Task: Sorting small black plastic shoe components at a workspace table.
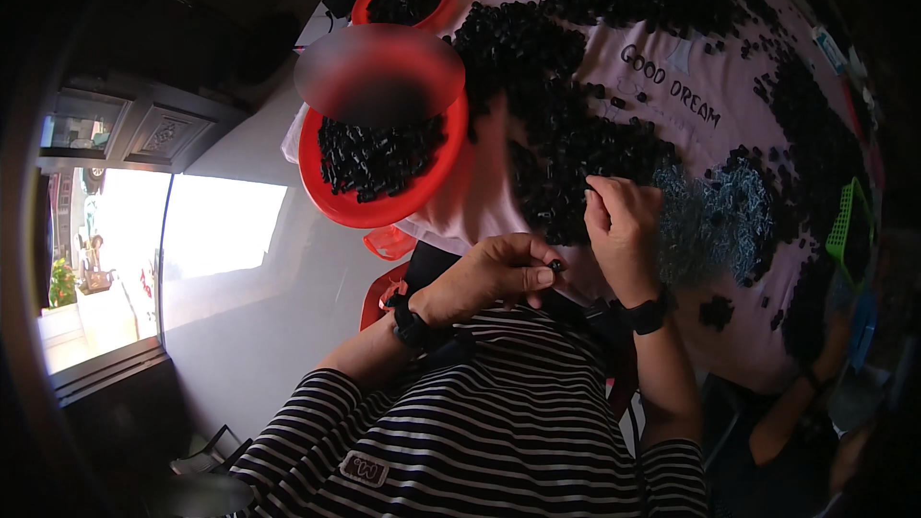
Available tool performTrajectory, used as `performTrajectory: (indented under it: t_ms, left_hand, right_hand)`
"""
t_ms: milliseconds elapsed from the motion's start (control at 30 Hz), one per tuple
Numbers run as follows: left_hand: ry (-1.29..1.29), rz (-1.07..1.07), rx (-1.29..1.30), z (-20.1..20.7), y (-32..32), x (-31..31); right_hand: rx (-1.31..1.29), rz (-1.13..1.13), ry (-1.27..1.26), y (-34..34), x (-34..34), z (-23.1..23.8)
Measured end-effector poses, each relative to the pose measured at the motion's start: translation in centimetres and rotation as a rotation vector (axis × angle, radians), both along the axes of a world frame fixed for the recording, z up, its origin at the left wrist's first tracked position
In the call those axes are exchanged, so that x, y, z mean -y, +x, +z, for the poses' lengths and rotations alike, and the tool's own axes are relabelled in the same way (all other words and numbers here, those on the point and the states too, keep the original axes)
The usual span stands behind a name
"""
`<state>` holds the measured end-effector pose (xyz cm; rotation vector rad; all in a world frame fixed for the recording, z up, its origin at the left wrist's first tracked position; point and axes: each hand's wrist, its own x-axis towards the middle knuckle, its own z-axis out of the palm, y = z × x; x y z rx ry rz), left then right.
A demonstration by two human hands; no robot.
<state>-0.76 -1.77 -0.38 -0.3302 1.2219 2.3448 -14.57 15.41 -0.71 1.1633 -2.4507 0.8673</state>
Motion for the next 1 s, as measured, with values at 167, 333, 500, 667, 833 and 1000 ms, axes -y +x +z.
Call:
performTrajectory:
  t_ms: [167, 333, 500, 667, 833, 1000]
  left_hand:
    - [0.000, 0.075, -0.006, 0.1, -0.5, -0.1]
    - [-0.034, 0.062, -0.091, 0.0, -1.0, -1.1]
    - [0.002, 0.106, -0.112, 0.6, -1.1, -1.1]
    - [-0.008, 0.103, -0.074, 0.2, -0.8, -0.7]
    - [-0.025, 0.076, -0.081, 0.2, -0.7, -0.8]
    - [-0.025, 0.081, -0.083, 0.6, -0.7, -1.0]
  right_hand:
    - [0.468, -0.046, -0.114, 2.3, -2.0, 2.3]
    - [0.060, 0.060, 0.148, 4.5, -2.0, 4.0]
    - [0.285, 0.001, -0.051, 4.8, -2.3, 3.1]
    - [0.842, -0.076, -0.477, 4.5, -3.3, 3.5]
    - [0.635, -0.050, -0.208, 5.0, -3.3, 5.0]
    - [0.598, -0.016, -0.151, 5.8, -3.2, 5.7]
